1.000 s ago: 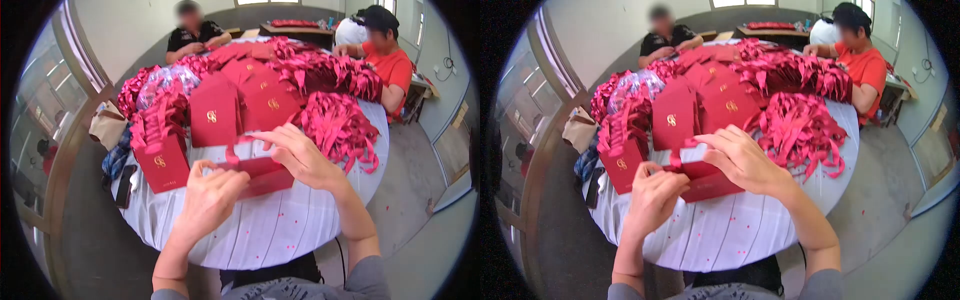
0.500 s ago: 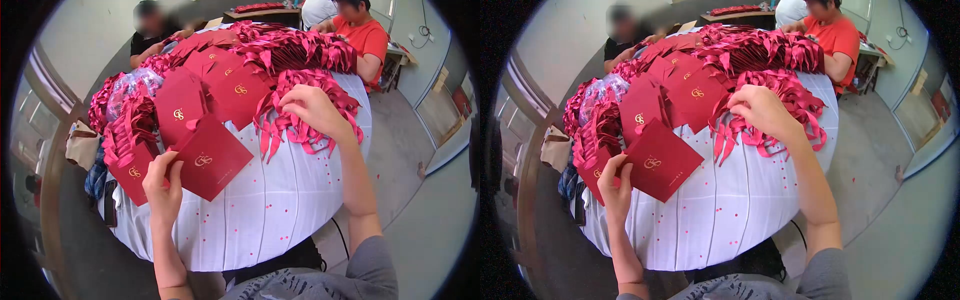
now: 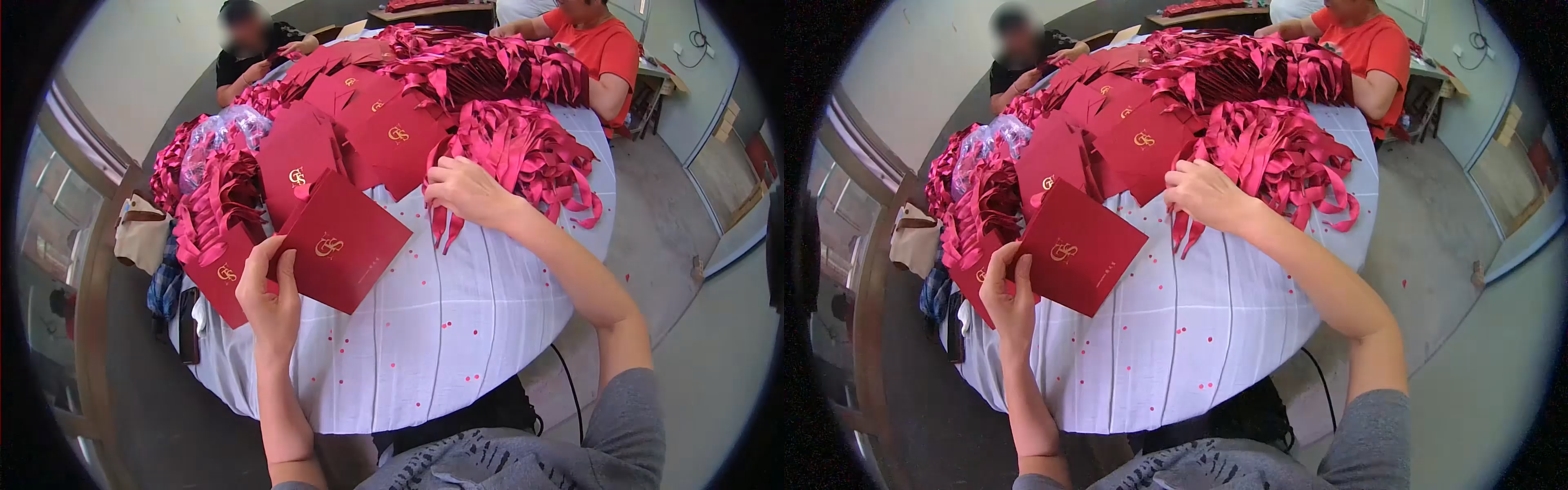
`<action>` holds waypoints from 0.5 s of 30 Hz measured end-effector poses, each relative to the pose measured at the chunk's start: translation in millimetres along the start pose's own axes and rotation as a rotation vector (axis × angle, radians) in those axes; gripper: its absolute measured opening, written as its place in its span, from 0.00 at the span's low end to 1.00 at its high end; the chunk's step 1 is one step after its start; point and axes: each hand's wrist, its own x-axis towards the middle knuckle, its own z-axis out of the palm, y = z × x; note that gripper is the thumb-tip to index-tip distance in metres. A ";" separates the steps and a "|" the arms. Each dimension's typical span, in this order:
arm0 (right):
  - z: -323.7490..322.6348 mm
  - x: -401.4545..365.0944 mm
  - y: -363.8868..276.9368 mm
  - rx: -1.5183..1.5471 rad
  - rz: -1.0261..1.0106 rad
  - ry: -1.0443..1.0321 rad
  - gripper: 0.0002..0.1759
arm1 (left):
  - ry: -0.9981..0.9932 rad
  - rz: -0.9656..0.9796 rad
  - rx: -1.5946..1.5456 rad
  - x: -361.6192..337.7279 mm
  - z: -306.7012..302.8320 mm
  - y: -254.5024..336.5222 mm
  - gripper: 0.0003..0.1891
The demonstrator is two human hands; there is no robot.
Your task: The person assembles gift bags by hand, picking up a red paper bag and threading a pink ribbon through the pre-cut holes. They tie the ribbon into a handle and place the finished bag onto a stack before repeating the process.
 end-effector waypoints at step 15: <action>-79.2 62.3 -125.4 1.269 0.236 0.310 0.05 | -0.291 -0.270 -0.418 6.9 -9.8 -18.6 0.13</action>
